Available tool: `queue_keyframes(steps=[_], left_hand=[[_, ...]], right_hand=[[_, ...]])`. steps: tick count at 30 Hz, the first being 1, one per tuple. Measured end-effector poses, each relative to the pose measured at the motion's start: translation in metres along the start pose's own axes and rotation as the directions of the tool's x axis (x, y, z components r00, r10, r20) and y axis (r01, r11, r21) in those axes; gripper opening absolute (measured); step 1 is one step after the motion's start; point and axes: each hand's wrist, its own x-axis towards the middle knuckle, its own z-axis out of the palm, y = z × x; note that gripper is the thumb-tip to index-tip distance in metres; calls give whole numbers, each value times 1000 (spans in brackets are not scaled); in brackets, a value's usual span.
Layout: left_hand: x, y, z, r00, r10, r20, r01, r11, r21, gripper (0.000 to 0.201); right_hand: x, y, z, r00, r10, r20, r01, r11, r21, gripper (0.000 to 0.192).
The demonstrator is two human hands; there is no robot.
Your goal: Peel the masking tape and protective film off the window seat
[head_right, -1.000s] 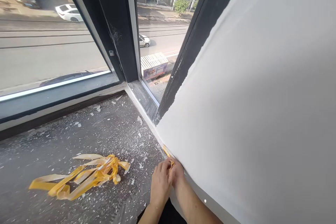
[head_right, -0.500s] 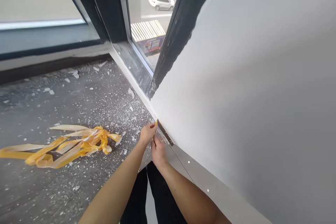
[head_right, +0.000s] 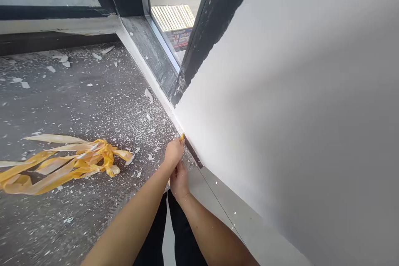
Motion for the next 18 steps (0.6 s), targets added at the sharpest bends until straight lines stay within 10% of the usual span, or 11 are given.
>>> queue_keyframes(steps=[18], left_hand=[[26, -1, -17, 980, 24, 199, -33, 998, 45, 18]], right_hand=[[8, -7, 1, 986, -87, 145, 117, 969, -217, 37]])
